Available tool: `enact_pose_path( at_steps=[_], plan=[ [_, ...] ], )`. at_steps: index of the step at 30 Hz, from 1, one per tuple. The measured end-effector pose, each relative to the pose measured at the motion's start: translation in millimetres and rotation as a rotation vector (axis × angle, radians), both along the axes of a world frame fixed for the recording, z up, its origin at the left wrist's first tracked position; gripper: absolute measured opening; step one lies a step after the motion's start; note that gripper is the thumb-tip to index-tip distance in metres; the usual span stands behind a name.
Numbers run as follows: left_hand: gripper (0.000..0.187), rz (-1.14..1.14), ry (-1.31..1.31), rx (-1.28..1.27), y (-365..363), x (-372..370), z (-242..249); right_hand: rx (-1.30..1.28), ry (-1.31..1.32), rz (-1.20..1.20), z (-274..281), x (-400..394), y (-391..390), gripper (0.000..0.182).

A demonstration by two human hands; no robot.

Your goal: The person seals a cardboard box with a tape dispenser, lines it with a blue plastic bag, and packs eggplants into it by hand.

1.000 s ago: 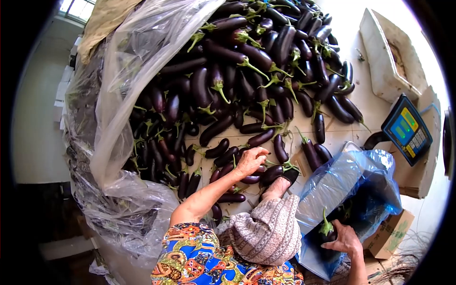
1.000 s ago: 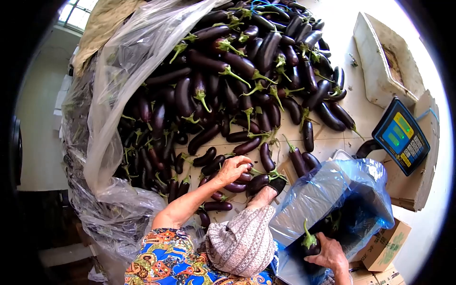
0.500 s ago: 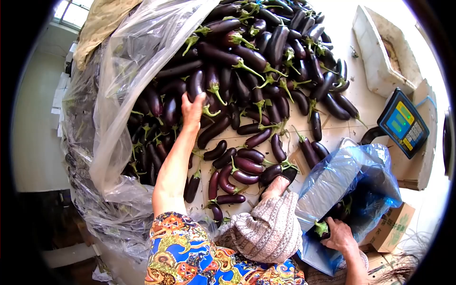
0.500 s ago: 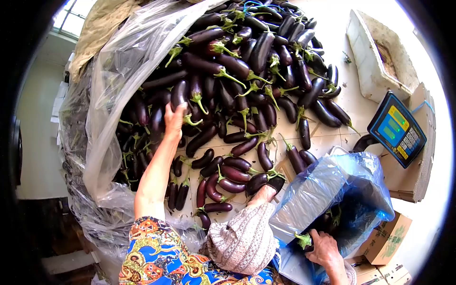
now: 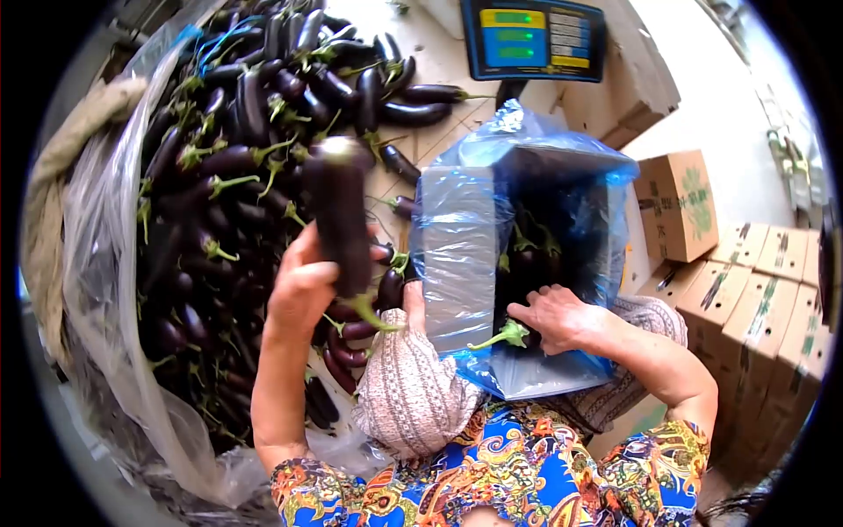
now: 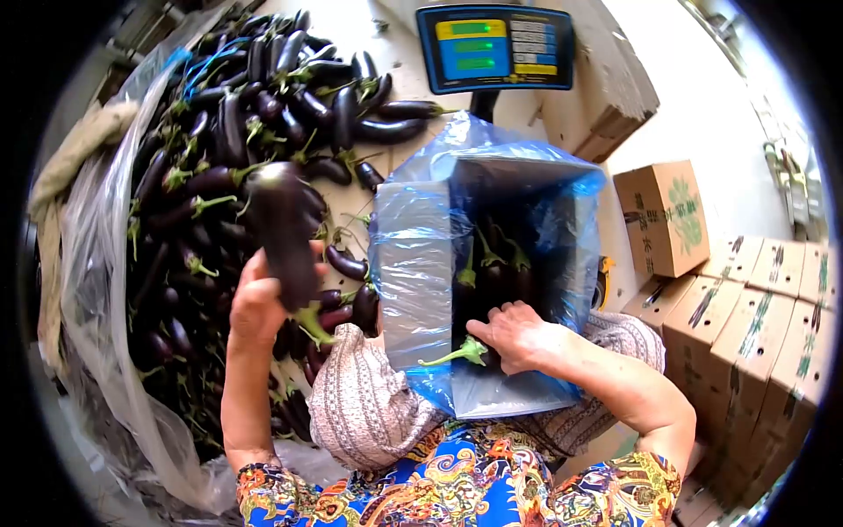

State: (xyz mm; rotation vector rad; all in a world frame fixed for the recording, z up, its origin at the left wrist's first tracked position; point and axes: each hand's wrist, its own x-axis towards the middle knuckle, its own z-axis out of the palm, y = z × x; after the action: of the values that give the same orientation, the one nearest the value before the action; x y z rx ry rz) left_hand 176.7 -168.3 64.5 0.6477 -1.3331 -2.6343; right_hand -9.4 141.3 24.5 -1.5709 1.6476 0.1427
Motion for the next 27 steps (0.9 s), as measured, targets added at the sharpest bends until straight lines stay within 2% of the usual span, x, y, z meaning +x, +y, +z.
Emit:
enact_pose_path(
  at_steps=[3, 5, 6, 8, 13, 14, 16, 18, 21, 22, 27],
  plan=[
    [0.085, -0.287, -0.037, -0.247, 34.3, -67.9, 19.8, -0.064, -0.016, -0.038, 2.8, 2.5, 5.8, 0.056],
    [0.085, -0.502, -0.026, -0.362, 57.5, -107.5, 33.5, -0.017, 0.043, 0.026, 6.1, 8.0, 3.8, 0.054],
    [0.081, -0.637, -0.066, -0.622, 61.6, -125.3, 25.3, -0.022, 0.074, 0.051, 6.4, 10.9, 5.8, 0.052],
    [0.078, -0.788, -0.143, -0.934, 80.0, -158.2, 33.7, -0.076, 0.021, 0.046, 5.1, 12.4, 12.1, 0.05],
    [0.07, -1.011, -0.151, -1.349, 106.8, -204.8, 33.6, -0.125, -0.052, 0.042, 7.0, 7.2, 12.0, 0.049],
    [0.068, -1.095, -0.221, -1.433, 112.7, -215.1, 44.4, -0.131, -0.052, 0.042, 7.6, 7.1, 11.6, 0.049],
    [0.065, -1.069, -0.123, -1.666, 113.8, -225.6, 40.4, -0.111, -0.059, 0.034, 7.5, 9.7, 10.5, 0.043],
    [0.064, -1.076, -0.114, -1.679, 118.4, -234.2, 30.3, -0.06, -0.064, 0.039, 8.9, 12.9, 6.2, 0.039],
    [0.066, -1.158, -0.199, -1.658, 139.0, -243.7, 11.1, -0.153, 0.041, 0.042, 4.9, 25.3, 12.0, 0.031],
    [0.045, -1.119, -0.17, -1.646, 144.4, -242.6, 1.6, -0.163, 0.068, 0.05, 4.1, 26.7, 12.3, 0.03],
    [0.052, -1.259, -0.326, -1.58, 152.9, -249.9, -30.7, -0.231, 0.148, 0.126, 11.7, 26.0, 16.9, 0.02]
  ],
)
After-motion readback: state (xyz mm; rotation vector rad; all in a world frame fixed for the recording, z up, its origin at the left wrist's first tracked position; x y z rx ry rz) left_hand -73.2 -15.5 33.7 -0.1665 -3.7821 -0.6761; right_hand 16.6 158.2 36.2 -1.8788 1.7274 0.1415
